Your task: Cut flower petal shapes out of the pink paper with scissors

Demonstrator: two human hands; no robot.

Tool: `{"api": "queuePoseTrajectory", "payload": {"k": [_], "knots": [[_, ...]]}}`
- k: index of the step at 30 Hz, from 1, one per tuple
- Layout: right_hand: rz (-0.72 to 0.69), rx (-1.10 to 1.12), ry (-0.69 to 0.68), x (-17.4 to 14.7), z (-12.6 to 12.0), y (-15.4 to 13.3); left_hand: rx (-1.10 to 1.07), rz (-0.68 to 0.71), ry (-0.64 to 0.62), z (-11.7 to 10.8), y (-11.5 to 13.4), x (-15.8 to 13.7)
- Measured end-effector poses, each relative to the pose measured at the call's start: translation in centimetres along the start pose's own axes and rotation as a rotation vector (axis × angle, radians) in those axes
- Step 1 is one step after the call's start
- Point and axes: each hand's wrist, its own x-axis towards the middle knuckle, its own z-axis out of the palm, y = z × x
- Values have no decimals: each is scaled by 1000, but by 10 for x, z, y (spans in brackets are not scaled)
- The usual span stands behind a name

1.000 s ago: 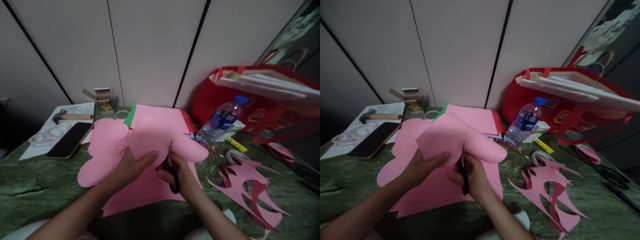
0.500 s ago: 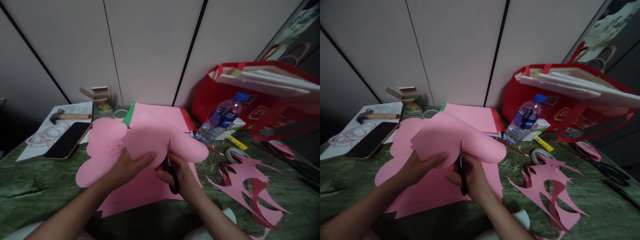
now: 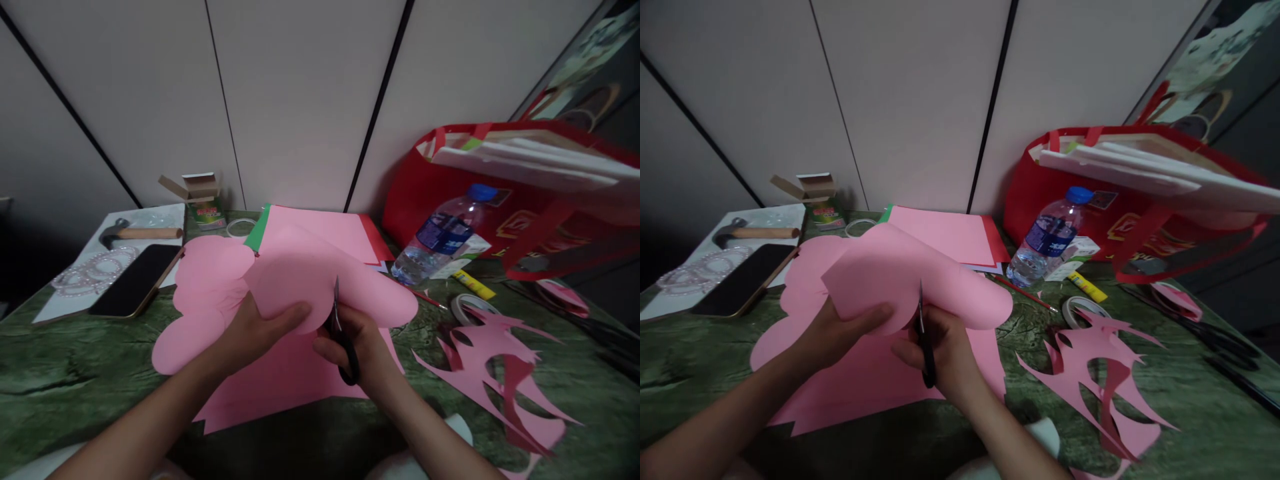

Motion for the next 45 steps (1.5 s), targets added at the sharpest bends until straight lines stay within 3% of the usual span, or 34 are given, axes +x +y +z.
{"api": "queuePoseTrajectory", "payload": {"k": [19,27,36,45], "knots": [[-8,-39,44,0,3,-4,-17,-5,-39,-5,0,3],[57,-46,72,0,4,-5,-81,19,-60,-6,0,4],[79,-21,23,-1,3,-3,-148,5,-96,-8,1,5],[90,-36,-14,0,2,-3,-38,20,-136,-11,5,4]]}}
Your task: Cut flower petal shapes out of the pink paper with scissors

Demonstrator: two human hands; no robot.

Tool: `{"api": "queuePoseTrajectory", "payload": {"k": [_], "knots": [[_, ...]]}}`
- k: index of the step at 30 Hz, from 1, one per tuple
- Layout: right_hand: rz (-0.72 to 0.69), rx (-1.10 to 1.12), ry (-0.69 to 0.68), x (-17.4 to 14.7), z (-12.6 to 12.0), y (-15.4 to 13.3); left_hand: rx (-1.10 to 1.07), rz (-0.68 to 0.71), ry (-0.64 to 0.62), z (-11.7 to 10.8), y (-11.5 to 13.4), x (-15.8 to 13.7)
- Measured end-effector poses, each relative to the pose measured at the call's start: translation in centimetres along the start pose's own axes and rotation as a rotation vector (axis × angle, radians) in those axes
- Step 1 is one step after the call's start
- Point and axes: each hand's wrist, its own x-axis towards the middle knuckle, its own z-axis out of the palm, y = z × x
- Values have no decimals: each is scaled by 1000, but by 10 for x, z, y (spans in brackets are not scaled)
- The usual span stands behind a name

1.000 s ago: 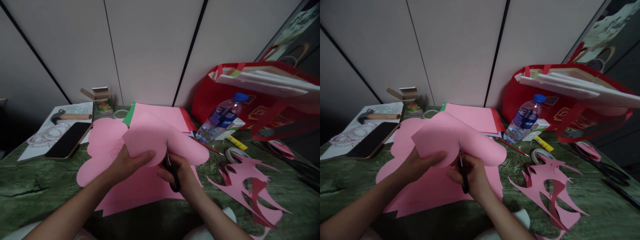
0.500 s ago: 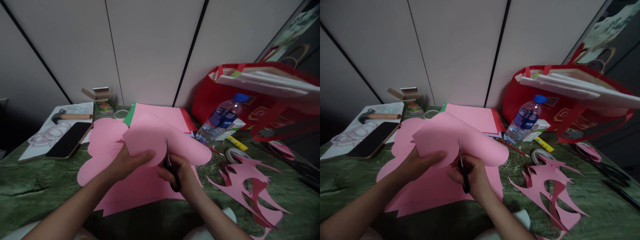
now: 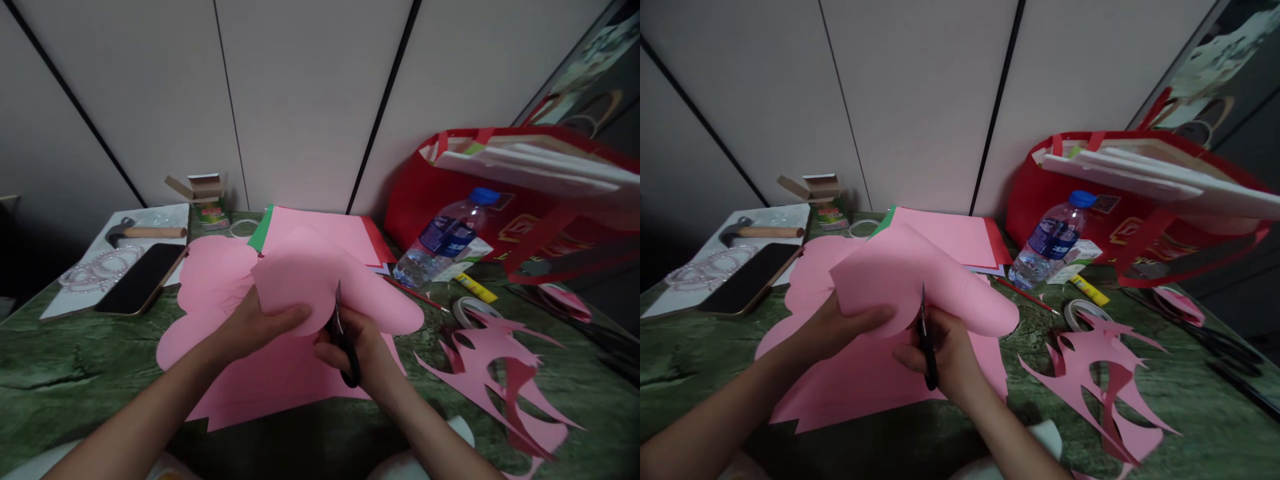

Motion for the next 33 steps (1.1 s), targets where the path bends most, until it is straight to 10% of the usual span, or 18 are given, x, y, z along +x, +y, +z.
{"api": "queuePoseTrajectory", "payload": {"k": [33], "knots": [[-51,-49,98,0,4,-7,39,-8,12,-1,-2,0]]}}
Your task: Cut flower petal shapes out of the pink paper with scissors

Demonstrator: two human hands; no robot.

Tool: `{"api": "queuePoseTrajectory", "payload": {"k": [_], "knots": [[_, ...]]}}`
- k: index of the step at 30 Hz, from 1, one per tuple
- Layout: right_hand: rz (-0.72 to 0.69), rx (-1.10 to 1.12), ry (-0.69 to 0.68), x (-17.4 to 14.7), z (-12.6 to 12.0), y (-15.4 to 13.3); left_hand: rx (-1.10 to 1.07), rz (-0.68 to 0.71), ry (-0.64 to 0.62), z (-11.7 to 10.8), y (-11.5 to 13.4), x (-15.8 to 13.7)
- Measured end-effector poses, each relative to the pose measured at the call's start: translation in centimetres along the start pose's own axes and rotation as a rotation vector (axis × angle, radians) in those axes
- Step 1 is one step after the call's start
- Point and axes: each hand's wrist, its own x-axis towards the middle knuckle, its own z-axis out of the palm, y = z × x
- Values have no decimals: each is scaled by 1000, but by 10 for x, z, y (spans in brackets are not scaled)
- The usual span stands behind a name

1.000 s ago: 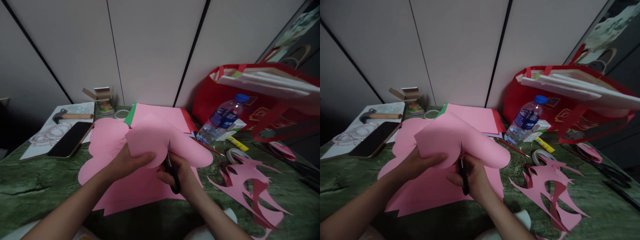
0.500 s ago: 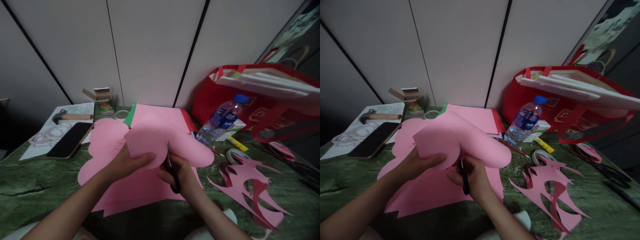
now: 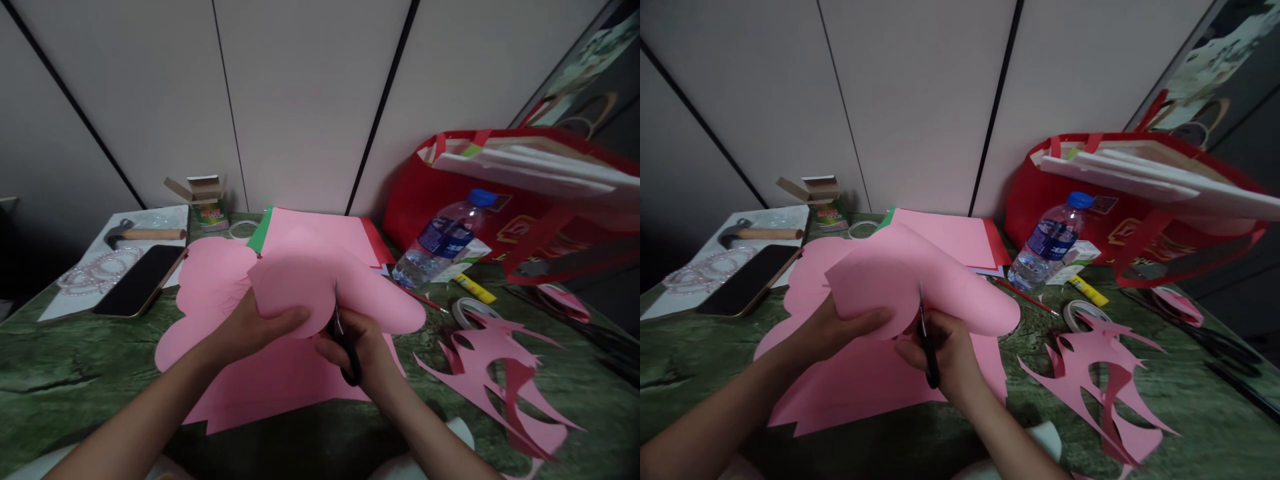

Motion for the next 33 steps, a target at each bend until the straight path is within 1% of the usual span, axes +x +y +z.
{"api": "queuePoseTrajectory", "payload": {"k": [5,15,21,26,29,33], "knots": [[11,-12,3,-1,-1,2,-7,16,3,0,0,0],[-4,-10,-5,-1,-2,7,18,-45,0,-3,6,0],[-14,-12,-16,-1,-2,9,-9,-55,-26,-7,5,0],[-13,8,-54,-1,-3,7,-37,-50,-34,-9,1,0],[-14,21,-70,-1,-3,6,-21,-64,-36,-9,2,-1],[3,51,-62,-1,-3,4,-16,-69,-70,-8,5,-1]]}}
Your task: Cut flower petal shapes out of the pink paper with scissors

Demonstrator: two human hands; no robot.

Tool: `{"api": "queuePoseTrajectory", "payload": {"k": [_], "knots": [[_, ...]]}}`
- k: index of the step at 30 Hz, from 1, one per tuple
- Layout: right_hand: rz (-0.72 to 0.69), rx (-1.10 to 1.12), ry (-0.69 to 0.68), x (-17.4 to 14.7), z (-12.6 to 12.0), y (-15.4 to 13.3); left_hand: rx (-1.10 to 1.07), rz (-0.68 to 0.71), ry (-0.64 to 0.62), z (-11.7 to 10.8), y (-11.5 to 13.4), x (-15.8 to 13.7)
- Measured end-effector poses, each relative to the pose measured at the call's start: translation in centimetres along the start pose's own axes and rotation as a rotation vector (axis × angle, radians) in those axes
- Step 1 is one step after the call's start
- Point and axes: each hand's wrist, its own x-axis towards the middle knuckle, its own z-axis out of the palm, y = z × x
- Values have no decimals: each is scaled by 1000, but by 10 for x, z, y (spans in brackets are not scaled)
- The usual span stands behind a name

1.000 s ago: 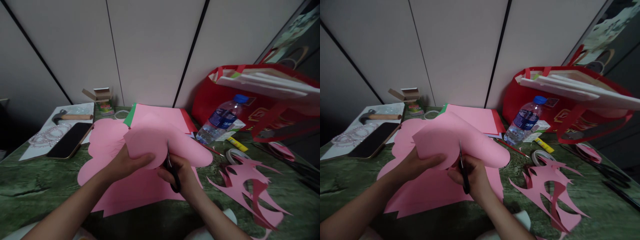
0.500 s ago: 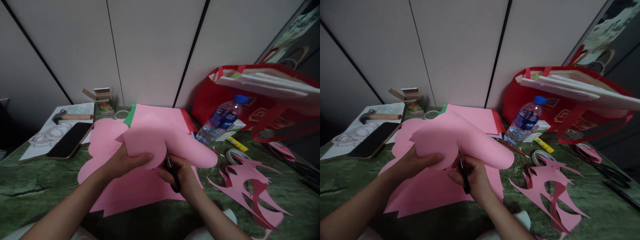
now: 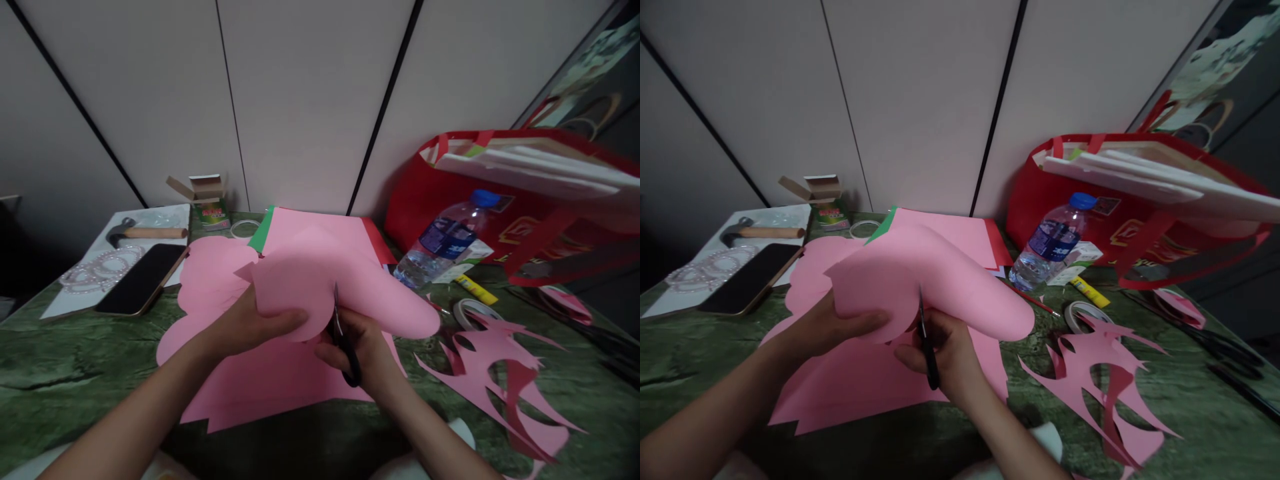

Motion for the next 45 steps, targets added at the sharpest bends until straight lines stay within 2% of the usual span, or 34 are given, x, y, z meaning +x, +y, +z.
{"api": "queuePoseTrajectory", "payload": {"k": [9,15,24,34,45], "knots": [[55,-12,-13,0,-1,1,11,-5,-65,-2,2,0],[17,3,-6,1,0,1,42,7,-30,-2,2,0],[-16,-44,9,1,0,5,33,24,-45,-3,2,0],[-12,-70,24,0,1,4,44,-8,-44,-7,-2,1],[-3,-39,-6,1,1,6,-41,-42,-66,-9,-3,2]]}}
